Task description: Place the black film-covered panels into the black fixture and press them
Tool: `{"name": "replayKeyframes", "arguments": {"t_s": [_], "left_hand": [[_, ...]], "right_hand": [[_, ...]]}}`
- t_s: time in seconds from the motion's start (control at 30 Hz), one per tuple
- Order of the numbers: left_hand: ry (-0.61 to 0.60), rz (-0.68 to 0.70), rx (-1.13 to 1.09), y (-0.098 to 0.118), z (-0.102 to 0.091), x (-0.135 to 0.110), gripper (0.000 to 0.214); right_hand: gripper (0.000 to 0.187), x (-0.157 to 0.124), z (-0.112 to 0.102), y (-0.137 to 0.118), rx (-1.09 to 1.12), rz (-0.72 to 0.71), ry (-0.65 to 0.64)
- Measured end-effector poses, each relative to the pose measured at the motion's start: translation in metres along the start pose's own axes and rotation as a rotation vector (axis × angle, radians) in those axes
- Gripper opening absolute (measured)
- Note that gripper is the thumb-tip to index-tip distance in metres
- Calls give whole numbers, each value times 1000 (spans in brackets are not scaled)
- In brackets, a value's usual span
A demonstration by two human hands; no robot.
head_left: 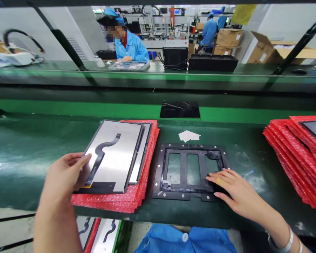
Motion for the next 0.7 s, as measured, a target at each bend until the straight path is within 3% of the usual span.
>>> {"name": "replayKeyframes", "arguments": {"t_s": [0.1, 0.2, 0.27, 0.37, 0.47, 0.6, 0.7], "left_hand": [[60, -160, -296, 10, -12, -6, 30], [29, -66, -488, 23, -9, -37, 47], [-55, -39, -536, 31, 4, -69, 62], [-157, -123, -526, 40, 33, -116, 64], [-251, -160, -518, 49, 58, -144, 65], [-335, -141, -524, 54, 73, -156, 60], [-348, -117, -506, 50, 76, -158, 58]], "right_hand": [[31, 5, -3, -5, 71, -7, 91], [25, 13, -8, -18, 219, -27, 226], [22, 21, -12, -30, 335, -40, 334], [19, 34, -18, -47, 459, -44, 477], [18, 44, -20, -55, 435, 4, 572], [16, 48, -21, -50, 278, 109, 626], [10, 48, -21, -42, 250, 209, 536]]}}
Point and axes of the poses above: each hand's wrist, its own x-axis towards the middle knuckle, its own z-axis out of the palm, y = z × x, the point moved 1 cm from there along x, towards the middle knuckle, and after that the axes turned 10 degrees about z, right-handed, at the moved point
